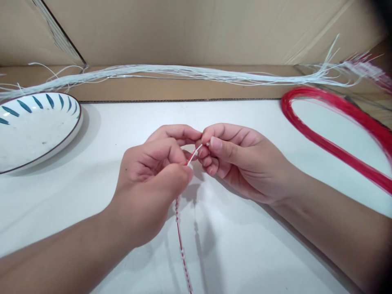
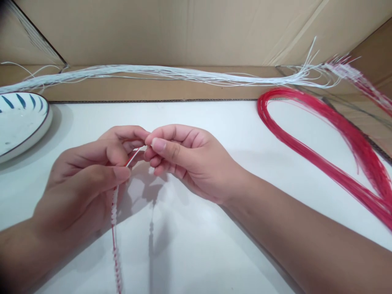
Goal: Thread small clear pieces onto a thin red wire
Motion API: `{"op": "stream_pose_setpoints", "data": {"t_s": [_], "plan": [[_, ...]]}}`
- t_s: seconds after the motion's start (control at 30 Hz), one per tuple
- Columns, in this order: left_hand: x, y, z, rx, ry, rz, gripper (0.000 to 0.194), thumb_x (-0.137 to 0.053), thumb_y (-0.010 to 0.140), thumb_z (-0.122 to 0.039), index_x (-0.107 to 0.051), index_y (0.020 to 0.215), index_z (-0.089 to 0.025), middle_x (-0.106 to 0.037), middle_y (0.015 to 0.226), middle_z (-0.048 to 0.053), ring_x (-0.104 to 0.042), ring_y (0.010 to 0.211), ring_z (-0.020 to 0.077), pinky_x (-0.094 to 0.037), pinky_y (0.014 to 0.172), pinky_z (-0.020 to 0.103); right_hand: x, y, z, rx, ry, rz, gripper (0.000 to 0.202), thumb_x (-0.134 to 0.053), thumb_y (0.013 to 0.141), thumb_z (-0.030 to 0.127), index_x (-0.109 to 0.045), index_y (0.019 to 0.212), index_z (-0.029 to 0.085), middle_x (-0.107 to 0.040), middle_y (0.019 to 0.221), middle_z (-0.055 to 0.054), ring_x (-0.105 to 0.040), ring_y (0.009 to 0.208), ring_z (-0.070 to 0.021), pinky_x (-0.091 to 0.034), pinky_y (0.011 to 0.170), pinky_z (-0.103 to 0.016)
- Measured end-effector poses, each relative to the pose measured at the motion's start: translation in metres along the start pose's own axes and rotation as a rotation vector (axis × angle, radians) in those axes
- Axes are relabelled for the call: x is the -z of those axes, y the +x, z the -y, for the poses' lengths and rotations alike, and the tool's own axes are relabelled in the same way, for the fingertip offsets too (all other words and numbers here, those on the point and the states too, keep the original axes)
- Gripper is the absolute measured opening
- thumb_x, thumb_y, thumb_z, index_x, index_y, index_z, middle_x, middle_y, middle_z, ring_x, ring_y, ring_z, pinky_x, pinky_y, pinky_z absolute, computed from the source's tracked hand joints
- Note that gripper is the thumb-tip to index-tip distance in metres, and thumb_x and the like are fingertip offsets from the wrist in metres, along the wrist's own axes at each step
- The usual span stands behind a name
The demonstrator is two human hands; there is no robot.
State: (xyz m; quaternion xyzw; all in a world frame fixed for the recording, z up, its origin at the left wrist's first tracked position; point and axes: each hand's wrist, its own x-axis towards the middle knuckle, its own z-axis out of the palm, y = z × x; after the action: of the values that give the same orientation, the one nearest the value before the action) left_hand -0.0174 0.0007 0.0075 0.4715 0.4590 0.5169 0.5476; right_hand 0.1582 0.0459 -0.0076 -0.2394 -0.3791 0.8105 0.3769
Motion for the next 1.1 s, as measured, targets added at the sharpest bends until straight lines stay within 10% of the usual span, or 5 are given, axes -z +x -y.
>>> {"op": "stream_pose_setpoints", "data": {"t_s": [0.47, 1.1], "plan": [[-0.0019, -0.0001, 0.0007, -0.004, -0.006, 0.057, 0.023, -0.062, 0.068, -0.006, -0.053, 0.049, -0.015, -0.064, 0.113, 0.002, -0.064, 0.084, 0.0153, -0.049, 0.054, 0.023, 0.0008, 0.0001, 0.0001, -0.014, 0.088, 0.050, 0.010, -0.083, 0.084, 0.014, -0.074, 0.082, 0.014, -0.076, 0.077, 0.001, -0.071, 0.065, -0.0050, -0.059, 0.065, -0.011], [-0.0021, -0.0019, 0.0040, -0.059, 0.066, 0.054, 0.020, -0.061, 0.068, -0.009, -0.054, 0.051, -0.018, -0.063, 0.111, 0.001, -0.066, 0.102, 0.0226, -0.057, 0.078, 0.033, -0.0029, -0.0009, 0.0030, -0.039, -0.002, -0.023, 0.015, -0.091, 0.075, 0.022, -0.077, 0.077, 0.018, -0.074, 0.071, 0.003, -0.068, 0.060, -0.0036, -0.057, 0.058, -0.008]]}}
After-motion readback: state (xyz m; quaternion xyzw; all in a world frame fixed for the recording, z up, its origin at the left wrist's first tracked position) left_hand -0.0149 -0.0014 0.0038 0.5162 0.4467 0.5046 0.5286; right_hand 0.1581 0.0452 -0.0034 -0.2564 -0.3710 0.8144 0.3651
